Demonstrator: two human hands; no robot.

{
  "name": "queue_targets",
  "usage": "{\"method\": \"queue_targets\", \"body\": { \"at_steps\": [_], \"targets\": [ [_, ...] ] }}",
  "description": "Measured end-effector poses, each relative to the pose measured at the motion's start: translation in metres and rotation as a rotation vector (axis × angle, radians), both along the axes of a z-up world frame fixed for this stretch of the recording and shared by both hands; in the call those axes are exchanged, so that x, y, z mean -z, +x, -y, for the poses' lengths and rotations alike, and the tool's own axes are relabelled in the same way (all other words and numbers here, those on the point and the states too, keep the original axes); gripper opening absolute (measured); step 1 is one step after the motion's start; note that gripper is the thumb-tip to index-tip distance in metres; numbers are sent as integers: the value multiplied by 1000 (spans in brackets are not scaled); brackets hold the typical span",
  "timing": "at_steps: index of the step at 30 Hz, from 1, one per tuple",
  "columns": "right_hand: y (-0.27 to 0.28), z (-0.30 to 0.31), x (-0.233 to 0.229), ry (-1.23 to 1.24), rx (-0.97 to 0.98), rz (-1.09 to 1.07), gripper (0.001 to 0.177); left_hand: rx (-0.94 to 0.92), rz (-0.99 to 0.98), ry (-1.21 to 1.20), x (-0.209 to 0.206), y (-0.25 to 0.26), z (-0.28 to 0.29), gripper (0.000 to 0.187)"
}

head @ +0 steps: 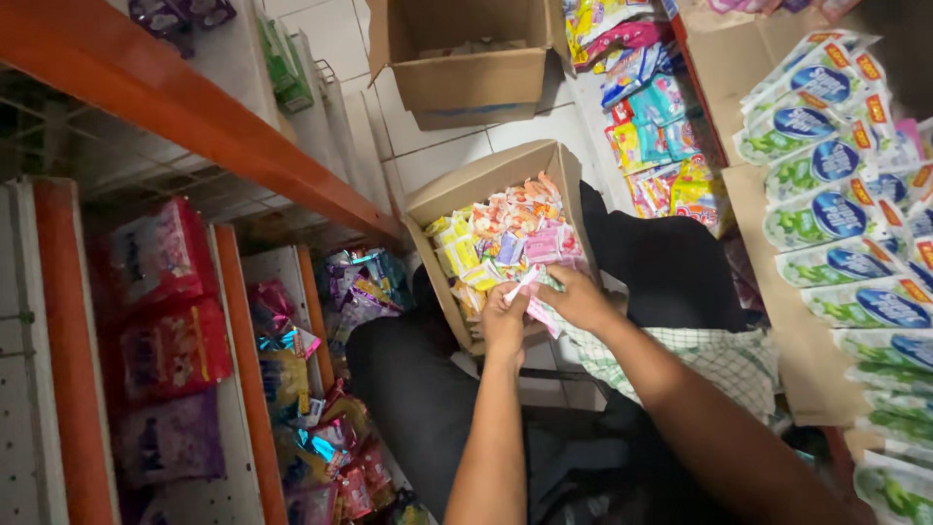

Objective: The person sits on the floor and uses a handheld scanner to scan small pink packages from a cardboard box. After scanning, the person places the packages onto a nearby metal shelf.

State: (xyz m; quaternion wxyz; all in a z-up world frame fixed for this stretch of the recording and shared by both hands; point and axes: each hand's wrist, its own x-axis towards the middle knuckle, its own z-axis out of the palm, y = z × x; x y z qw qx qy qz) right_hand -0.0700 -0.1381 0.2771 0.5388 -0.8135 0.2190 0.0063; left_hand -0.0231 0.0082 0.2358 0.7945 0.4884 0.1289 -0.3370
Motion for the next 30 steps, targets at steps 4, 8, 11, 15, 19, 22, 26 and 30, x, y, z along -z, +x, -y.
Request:
{"method": "queue_targets", "body": {
  "at_steps": [4,8,11,15,19,22,26,30],
  "targets": [
    [-5,0,10,-75,43,33,36,26,136,-6,11,-2,1,15],
    [3,7,19,-115,122,-25,39,163,4,13,-8,-1,4,26],
    [0,10,26,-164,142,-5,41,275,-33,27,-16,-8,2,27],
    [-2,24,27,1,235,-16,41,252,81,-18,-3,-12,6,27],
    [-4,51,36,107,348,124,35,208,80,10,3,-12,5,30],
    [-6,56,50,46,176,113,38,259,119,-15,2,-11,6,33],
    [-8,20,59,-155,-12,119,43,307,141,50,4,-16,2,38],
    [-4,18,44,-264,-4,-84,52,293,86,34,-11,-14,3,39]
  ]
}}
